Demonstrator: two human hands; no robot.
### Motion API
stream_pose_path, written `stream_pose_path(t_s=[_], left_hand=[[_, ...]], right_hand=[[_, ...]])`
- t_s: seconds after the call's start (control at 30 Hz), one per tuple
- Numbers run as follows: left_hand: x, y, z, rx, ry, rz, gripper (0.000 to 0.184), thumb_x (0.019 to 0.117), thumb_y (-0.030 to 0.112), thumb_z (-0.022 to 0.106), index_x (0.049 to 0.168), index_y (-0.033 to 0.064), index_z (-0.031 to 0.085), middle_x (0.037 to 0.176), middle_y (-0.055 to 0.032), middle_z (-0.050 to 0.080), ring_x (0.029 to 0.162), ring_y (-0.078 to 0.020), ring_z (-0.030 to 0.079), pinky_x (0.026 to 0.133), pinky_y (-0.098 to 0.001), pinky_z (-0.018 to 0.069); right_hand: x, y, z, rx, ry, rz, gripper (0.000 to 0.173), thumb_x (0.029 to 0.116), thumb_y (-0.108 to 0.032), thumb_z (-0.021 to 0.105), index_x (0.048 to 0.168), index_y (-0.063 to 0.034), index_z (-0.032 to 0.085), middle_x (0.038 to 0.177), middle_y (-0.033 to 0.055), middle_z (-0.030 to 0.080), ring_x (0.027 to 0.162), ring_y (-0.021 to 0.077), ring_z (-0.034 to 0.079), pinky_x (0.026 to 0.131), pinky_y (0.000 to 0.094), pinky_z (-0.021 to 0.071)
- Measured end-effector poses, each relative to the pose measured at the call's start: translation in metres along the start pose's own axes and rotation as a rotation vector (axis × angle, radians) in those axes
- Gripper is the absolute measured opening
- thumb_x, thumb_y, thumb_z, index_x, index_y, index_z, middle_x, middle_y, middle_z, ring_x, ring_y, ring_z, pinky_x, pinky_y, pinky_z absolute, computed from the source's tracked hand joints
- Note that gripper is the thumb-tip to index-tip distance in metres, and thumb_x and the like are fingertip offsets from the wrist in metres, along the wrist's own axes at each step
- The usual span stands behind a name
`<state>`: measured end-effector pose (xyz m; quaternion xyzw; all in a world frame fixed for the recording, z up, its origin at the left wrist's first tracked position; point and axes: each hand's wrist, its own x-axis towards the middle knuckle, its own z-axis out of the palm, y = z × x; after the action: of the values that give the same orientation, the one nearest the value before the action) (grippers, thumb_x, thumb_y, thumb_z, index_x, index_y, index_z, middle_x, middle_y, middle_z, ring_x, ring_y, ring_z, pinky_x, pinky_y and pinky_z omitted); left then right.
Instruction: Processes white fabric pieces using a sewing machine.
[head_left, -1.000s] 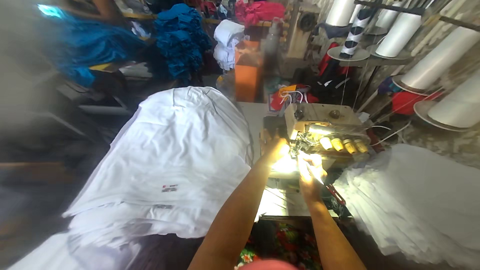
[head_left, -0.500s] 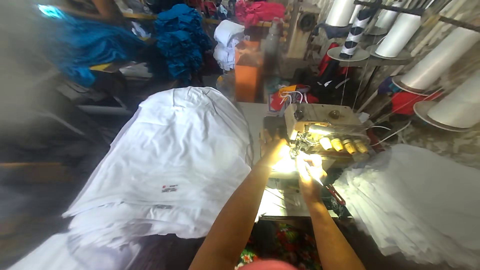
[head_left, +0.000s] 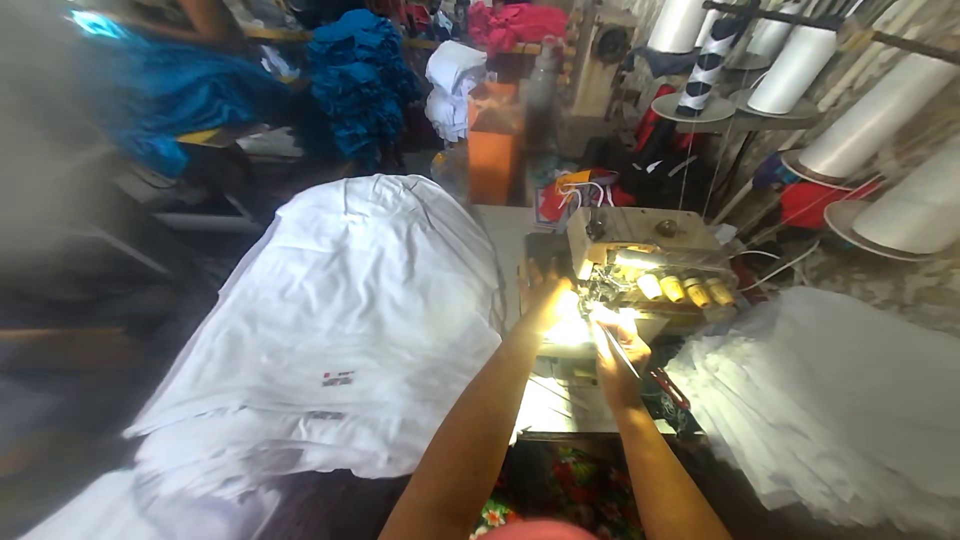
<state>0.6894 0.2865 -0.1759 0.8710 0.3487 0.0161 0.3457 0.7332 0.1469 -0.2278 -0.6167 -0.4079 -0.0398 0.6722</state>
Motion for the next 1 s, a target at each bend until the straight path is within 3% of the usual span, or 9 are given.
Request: stream_pose_path(t_s=[0.53, 0.73, 0.9, 1.0], left_hand=[[0.0, 0.002, -0.004, 0.008, -0.028, -0.013, 0.033, 0.1042, 0.019, 0.055, 0.135, 0.0093, 0.064, 0.172, -0.0088, 0.013, 0.157, -0.0427, -0.007, 0.114, -0.0767, -0.0026], [0.004, 0.001, 0.0, 0.032, 0.019, -0.023, 0.036, 0.1068, 0.024, 0.051, 0.136, 0.0053, 0.061, 0.171, -0.0097, 0.019, 0.158, -0.0412, -0.002, 0.114, -0.078, 0.0062], [0.003, 0.007, -0.004, 0.051, 0.022, -0.055, 0.043, 0.1092, 0.027, 0.046, 0.145, 0.0048, 0.053, 0.17, -0.0114, 0.02, 0.158, -0.04, 0.001, 0.115, -0.0756, 0.0105], [0.003, 0.004, -0.003, 0.051, 0.04, -0.03, 0.043, 0.109, 0.027, 0.046, 0.144, 0.0046, 0.054, 0.169, -0.0127, 0.023, 0.158, -0.0411, 0.004, 0.116, -0.0748, 0.0116]], right_hand=[[0.005, 0.0, 0.002, -0.021, -0.009, 0.04, 0.012, 0.0909, 0.005, 0.063, 0.097, 0.0086, 0.072, 0.104, 0.0124, 0.073, 0.102, 0.0046, 0.068, 0.092, 0.0185, 0.0538], [0.015, 0.001, 0.008, 0.169, 0.067, 0.143, 0.01, 0.0886, 0.005, 0.066, 0.095, 0.0009, 0.073, 0.09, 0.0013, 0.072, 0.071, 0.004, 0.067, 0.069, 0.0218, 0.0599], [0.022, 0.001, 0.01, 0.141, 0.1, 0.255, 0.006, 0.0906, -0.001, 0.071, 0.096, -0.004, 0.073, 0.083, -0.0015, 0.072, 0.062, 0.0033, 0.064, 0.059, 0.0212, 0.0576], [0.023, 0.002, 0.01, 0.153, 0.119, 0.28, 0.007, 0.0899, -0.001, 0.072, 0.096, -0.0036, 0.072, 0.082, -0.0013, 0.071, 0.062, 0.0037, 0.065, 0.059, 0.0218, 0.0577]])
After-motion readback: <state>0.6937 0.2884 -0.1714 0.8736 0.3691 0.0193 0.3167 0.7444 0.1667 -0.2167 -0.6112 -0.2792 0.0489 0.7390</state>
